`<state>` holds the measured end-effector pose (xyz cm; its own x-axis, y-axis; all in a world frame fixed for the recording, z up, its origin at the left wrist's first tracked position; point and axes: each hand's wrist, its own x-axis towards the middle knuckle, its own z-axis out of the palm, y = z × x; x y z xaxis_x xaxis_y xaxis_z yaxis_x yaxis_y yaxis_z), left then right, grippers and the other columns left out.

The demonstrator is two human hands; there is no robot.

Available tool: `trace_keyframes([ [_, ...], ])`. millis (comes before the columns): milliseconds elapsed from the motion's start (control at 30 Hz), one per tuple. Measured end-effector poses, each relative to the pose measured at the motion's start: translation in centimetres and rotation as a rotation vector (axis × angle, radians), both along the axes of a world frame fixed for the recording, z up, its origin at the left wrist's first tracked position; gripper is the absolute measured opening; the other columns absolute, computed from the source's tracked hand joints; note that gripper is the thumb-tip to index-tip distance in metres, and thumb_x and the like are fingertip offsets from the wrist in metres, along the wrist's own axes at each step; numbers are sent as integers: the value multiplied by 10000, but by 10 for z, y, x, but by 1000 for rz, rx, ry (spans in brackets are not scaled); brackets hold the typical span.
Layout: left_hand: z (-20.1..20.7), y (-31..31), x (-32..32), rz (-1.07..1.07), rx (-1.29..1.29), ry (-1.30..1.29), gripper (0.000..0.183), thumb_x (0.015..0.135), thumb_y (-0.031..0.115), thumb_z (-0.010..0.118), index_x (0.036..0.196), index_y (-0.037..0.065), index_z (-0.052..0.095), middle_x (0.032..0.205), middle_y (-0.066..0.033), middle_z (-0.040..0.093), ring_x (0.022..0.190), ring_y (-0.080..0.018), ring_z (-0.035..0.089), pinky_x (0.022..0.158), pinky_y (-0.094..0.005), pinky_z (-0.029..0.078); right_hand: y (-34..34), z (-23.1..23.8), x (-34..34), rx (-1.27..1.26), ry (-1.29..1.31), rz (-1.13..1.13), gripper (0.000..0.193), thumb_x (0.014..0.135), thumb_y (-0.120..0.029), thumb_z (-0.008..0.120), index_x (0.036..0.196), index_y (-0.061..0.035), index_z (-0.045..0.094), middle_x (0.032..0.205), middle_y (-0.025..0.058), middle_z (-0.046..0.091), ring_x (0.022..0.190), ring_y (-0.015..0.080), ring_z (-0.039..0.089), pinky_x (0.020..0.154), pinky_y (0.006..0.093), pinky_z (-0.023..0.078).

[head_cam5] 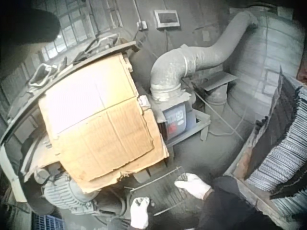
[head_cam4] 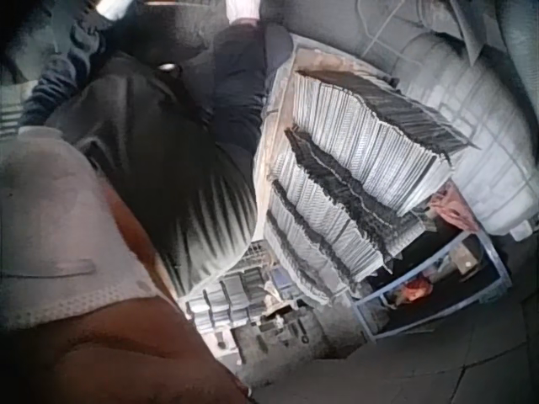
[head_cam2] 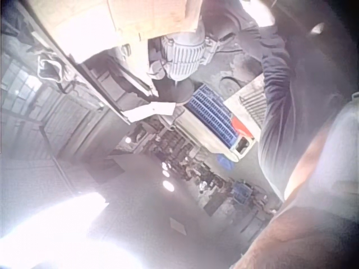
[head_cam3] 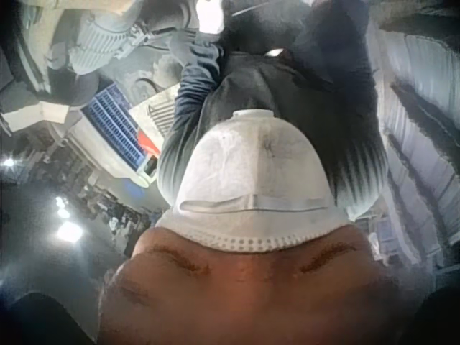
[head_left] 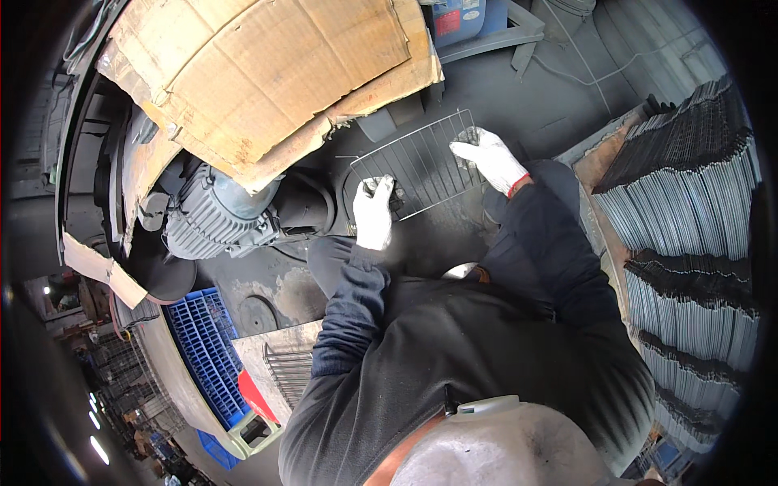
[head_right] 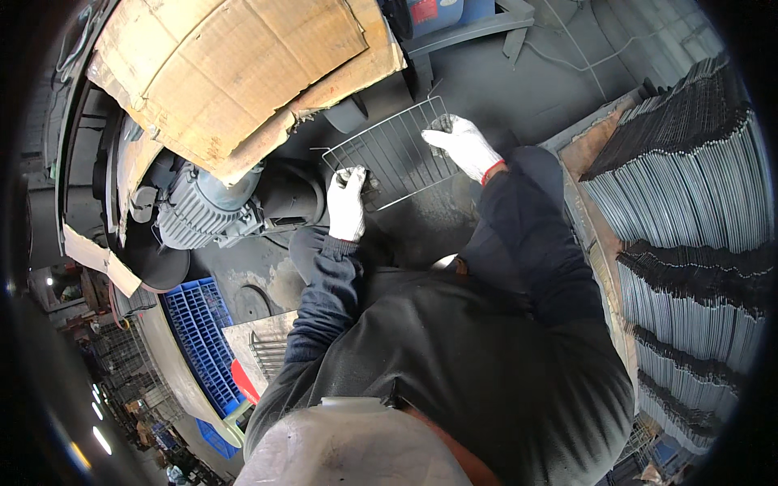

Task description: Straighten the wires of a metal rack using a small hand tool.

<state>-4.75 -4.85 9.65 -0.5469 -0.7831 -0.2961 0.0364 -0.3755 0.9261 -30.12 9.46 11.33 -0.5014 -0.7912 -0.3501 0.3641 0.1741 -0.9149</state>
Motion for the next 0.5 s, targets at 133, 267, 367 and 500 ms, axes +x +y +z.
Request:
trace_keyframes([
  [133,-7,-7,-3,47,11,28,162,1104,199,693,1051,80,597,855,-47,676,705,-147,663,666,-328,583,-10,-3,14,20,125,-80,140,997,-128,809,979,-74,681,842,-19,668,727,92,606,660,263,493],
  [267,-7,-11,10,160,-10,22,198,1096,161,700,1022,93,530,811,-33,616,629,-137,604,588,-312,543,-34,-9,33,-22,220,-49,182,988,-170,819,1038,-52,690,886,26,699,771,109,639,702,299,526],
  [367,-2,-15,19,236,85,15,176,1102,149,681,1031,94,530,797,-42,609,633,-144,604,585,-317,538,-41,-14,40,-16,493,-45,245,975,-180,830,1089,-18,685,921,51,728,807,133,661,734,315,549],
  [500,3,-18,-1,-9,-205,20,181,1091,142,689,993,62,559,750,-51,647,621,-141,606,600,-297,516,-23,-8,22,-99,249,-119,166,991,-109,805,1081,-36,688,931,13,711,798,97,637,714,294,532],
])
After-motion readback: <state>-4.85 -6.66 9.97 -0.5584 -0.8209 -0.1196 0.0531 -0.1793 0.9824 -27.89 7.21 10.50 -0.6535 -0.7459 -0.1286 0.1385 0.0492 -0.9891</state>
